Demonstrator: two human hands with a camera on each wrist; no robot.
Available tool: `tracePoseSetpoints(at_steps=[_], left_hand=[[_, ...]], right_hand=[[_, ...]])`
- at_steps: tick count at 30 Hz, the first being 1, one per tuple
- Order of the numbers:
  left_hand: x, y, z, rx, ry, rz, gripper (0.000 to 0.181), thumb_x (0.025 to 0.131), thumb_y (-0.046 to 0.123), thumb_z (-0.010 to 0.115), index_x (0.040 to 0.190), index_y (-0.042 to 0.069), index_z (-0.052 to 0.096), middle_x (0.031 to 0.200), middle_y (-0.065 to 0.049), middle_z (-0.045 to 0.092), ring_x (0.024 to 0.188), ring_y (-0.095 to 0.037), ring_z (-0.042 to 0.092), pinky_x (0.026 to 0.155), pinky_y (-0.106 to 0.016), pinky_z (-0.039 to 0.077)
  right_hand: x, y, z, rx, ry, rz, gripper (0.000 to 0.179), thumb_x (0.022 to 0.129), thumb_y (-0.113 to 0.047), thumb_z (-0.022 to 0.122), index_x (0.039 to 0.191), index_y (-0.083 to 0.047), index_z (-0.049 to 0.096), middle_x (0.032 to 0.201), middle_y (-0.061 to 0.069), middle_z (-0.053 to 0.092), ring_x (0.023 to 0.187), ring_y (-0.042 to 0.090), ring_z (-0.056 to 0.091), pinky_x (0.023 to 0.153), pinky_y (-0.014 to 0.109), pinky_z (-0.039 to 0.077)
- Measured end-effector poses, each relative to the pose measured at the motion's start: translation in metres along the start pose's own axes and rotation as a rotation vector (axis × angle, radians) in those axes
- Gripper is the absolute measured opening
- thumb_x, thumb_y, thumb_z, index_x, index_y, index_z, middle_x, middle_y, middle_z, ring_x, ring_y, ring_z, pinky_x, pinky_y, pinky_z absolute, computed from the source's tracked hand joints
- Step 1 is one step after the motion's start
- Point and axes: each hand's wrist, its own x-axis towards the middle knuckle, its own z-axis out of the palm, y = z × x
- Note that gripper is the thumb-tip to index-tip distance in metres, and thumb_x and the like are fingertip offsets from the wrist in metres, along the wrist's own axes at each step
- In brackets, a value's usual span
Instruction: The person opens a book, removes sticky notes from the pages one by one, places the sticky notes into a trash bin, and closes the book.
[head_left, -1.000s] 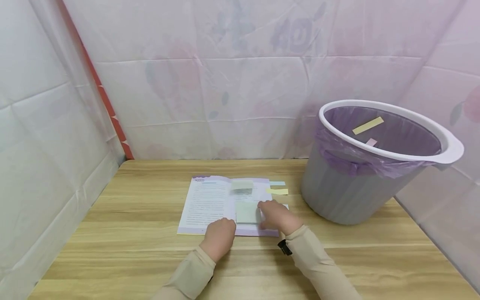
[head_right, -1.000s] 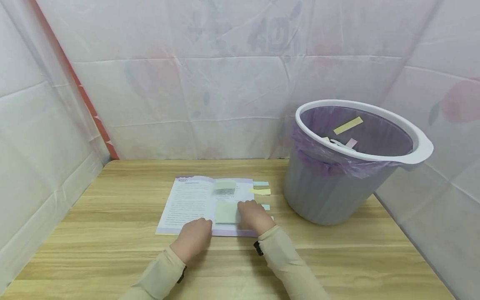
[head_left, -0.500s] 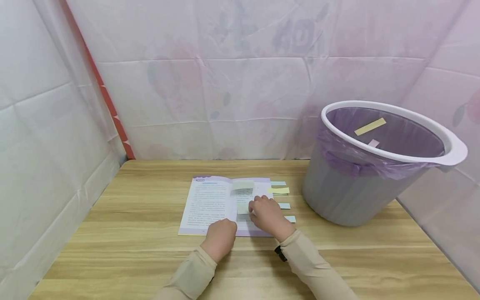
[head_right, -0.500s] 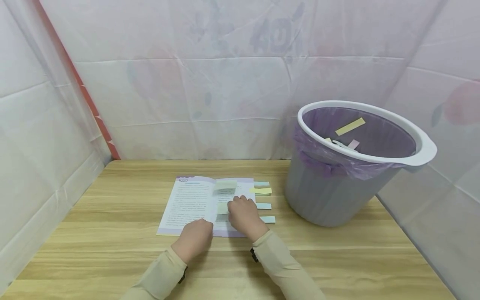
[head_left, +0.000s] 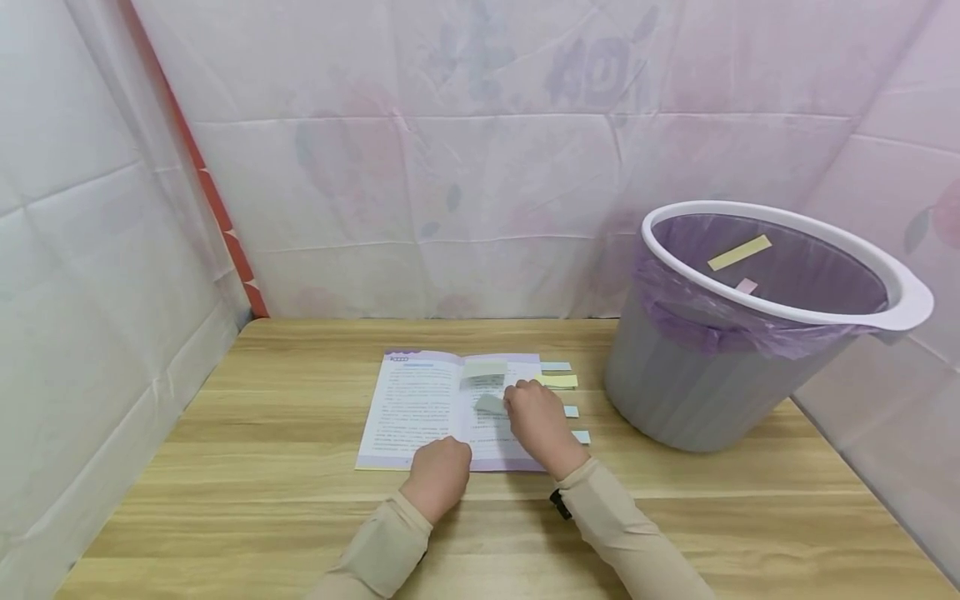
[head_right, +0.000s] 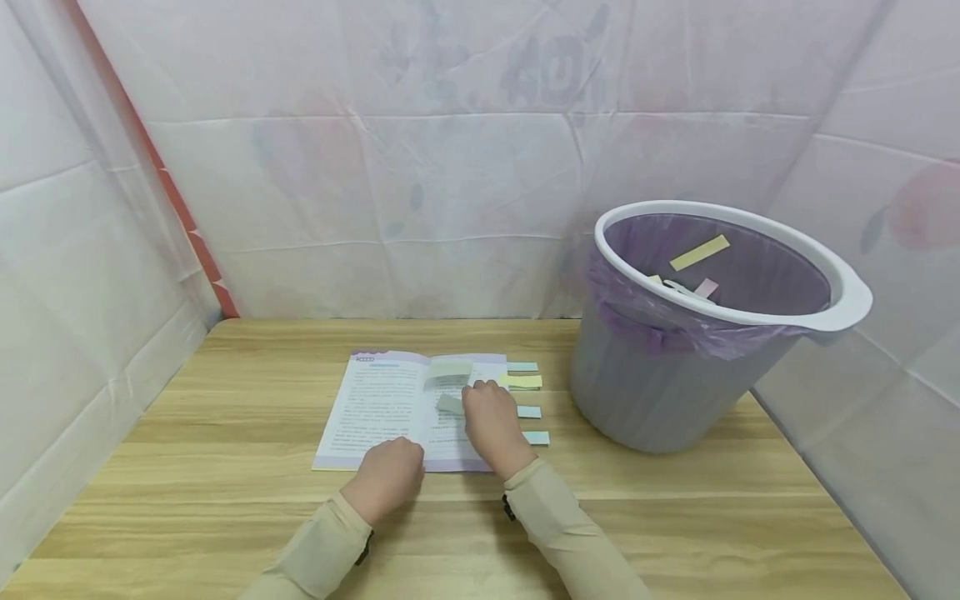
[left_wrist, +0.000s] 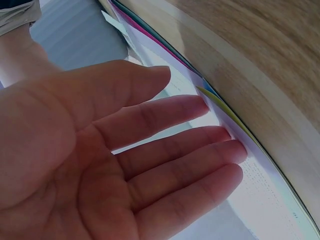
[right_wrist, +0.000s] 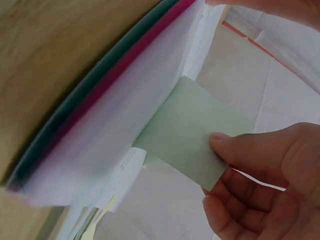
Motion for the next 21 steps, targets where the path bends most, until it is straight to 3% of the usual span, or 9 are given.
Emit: tracePoseSetpoints(at_steps=[15,21], left_hand=[[-0.001,0.001,-0.003,-0.013,-0.032,-0.014,0.015,0.082,0.002,0.068,0.067,0.004,0.065,0.061,-0.006,0.062,0.056,-0.021,0.063,0.047,-0.035,0.053],[-0.001,0.002,-0.003,-0.015,-0.043,-0.018,0.016,0.083,0.002,0.067,0.067,0.004,0.065,0.062,-0.006,0.062,0.057,-0.020,0.063,0.048,-0.035,0.053]], right_hand=[[0.005,0.010,-0.003,-0.005,0.133,0.072,0.011,0.077,0.003,0.073,0.070,-0.003,0.068,0.064,0.005,0.059,0.060,0.023,0.058,0.052,0.035,0.051],[0.005,0.015,-0.010,0.012,0.148,0.110,0.007,0.079,0.004,0.071,0.075,-0.002,0.070,0.068,0.007,0.063,0.061,0.023,0.058,0.054,0.035,0.052]])
